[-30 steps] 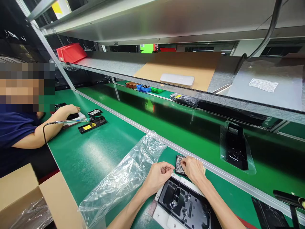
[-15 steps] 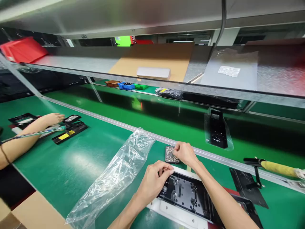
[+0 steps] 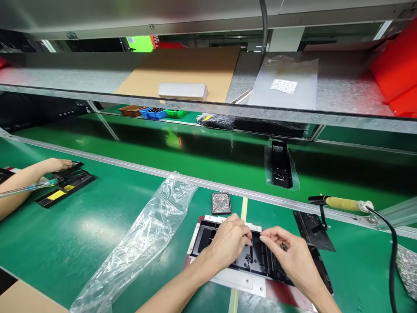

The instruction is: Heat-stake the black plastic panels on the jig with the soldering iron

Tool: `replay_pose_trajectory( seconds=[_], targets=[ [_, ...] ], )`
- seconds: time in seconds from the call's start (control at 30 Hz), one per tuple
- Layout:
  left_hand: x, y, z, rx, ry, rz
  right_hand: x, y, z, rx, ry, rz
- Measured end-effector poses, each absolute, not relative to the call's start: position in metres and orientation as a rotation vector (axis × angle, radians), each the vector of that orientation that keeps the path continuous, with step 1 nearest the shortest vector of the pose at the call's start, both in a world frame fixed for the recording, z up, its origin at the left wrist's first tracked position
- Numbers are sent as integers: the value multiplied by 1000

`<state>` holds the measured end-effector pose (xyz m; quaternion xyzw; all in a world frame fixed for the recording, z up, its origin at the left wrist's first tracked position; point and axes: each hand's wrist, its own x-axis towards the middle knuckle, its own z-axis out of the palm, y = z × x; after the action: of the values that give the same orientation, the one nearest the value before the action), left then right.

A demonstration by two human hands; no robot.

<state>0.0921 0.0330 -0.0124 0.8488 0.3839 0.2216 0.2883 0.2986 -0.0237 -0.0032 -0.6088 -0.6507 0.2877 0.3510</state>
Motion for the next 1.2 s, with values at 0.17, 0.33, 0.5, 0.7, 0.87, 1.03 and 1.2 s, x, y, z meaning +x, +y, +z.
replay_pose_trajectory(
  seconds=[0.17, 0.33, 0.5, 0.7, 0.87, 1.03, 1.2],
  targets=[
    [92, 41, -10, 2299, 952, 526, 290, -51, -19, -1457, -1931, 651],
    [90, 47, -10, 2315, 879, 505, 280, -55, -29, -1359, -2137, 492],
    [88, 49, -12, 2341, 821, 504, 277, -51, -26, -1336, -2249, 359],
    [85, 48, -10, 2356, 818, 528, 275, -46, -20, -1281, -2305, 337],
    [71, 33, -4, 2366, 883, 620, 284, -49, -16, -1269, -2276, 320],
    [53, -4, -5, 2457, 886, 732, 316, -56, 2, -1577, -1611, 232],
    [51, -27, -17, 2636, 855, 671, 351, -37, 11, -1757, -805, 139]
  ],
)
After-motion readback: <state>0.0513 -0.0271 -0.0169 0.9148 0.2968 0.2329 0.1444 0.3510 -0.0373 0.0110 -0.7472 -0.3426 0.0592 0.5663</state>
